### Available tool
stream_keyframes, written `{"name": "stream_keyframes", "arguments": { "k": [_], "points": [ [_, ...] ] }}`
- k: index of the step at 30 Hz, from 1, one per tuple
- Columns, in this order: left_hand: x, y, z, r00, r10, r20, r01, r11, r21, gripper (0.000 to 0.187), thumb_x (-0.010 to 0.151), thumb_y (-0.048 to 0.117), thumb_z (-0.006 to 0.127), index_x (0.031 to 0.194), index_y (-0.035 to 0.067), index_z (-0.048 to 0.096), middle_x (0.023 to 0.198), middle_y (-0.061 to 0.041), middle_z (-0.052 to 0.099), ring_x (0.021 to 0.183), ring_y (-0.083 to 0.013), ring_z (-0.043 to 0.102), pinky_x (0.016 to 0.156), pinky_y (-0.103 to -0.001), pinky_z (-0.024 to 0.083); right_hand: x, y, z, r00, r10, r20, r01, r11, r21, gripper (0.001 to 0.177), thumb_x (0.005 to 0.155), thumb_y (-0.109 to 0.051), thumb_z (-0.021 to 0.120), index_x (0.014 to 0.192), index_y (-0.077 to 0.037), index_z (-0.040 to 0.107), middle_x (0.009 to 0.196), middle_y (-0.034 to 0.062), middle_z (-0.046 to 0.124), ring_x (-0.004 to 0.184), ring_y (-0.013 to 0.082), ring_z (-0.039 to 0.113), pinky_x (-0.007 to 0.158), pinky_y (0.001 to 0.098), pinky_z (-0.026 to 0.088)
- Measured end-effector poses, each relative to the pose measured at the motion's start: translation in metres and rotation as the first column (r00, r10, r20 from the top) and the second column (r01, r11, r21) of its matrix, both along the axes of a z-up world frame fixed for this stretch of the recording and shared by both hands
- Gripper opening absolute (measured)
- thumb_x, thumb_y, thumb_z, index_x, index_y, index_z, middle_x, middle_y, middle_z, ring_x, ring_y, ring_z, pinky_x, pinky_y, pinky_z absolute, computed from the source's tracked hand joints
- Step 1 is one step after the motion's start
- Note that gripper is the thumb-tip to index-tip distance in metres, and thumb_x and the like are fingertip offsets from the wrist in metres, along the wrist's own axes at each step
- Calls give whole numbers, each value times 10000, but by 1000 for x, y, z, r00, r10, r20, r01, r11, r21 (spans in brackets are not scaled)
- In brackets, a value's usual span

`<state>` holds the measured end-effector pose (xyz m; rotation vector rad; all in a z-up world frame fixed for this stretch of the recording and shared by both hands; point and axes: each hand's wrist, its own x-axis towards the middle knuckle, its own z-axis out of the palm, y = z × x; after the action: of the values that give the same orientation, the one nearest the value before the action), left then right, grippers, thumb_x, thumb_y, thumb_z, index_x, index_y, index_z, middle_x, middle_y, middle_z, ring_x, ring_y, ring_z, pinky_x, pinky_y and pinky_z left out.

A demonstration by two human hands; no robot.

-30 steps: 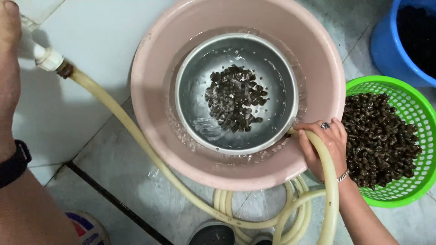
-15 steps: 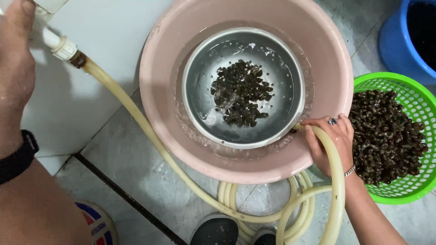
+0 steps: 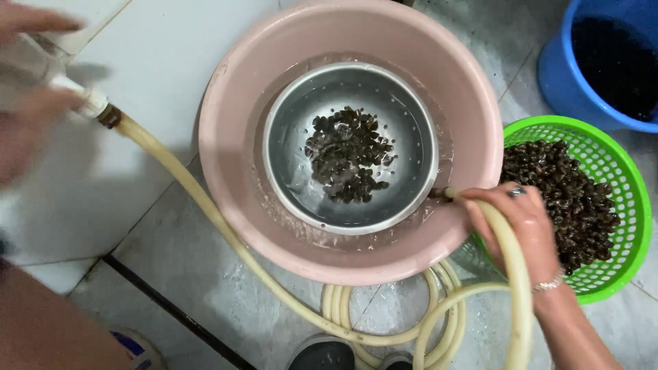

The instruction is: Washing and rinsing snails in a colander and basin using a water hose and manual agitation.

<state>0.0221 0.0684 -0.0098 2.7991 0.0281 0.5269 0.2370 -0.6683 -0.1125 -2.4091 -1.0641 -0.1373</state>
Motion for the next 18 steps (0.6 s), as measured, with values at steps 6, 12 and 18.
{"name": "stream_keyframes", "arguments": {
  "k": [6, 12, 18],
  "points": [
    [99, -230, -6, 988, -75, 137, 92, 988, -122, 317, 1249, 74, 809, 1560, 10, 801, 1531, -203, 822, 1173, -365, 746, 1075, -515, 552, -6, -73, 48, 989, -141, -41, 146, 976, 161, 182, 1283, -55, 857, 1456, -19, 901, 1317, 149, 880, 1154, 281, 740, 1215, 459, 522],
    [173, -214, -159, 690, 348, -635, -492, 869, -58, 780, 1253, 487, 661, 1827, 30, 397, 1768, -367, 521, 1550, -619, 596, 1206, -775, 571, 38, -215, -46, 923, -319, -217, 372, 885, 280, 411, 1647, -144, 455, 1879, 171, 580, 1728, 320, 592, 1434, 389, 597, 1307, 497, 497],
    [176, -218, -189, 671, 316, -670, -626, 725, -285, 645, 1305, 360, 443, 1923, 280, 280, 1509, -299, 747, 1252, -576, 758, 998, -674, 619, 21, -266, -112, 862, -280, -423, 445, 817, 366, 328, 1642, -92, 526, 1884, 107, 624, 1542, 337, 722, 1236, 385, 752, 1226, 489, 673]
  ]
}}
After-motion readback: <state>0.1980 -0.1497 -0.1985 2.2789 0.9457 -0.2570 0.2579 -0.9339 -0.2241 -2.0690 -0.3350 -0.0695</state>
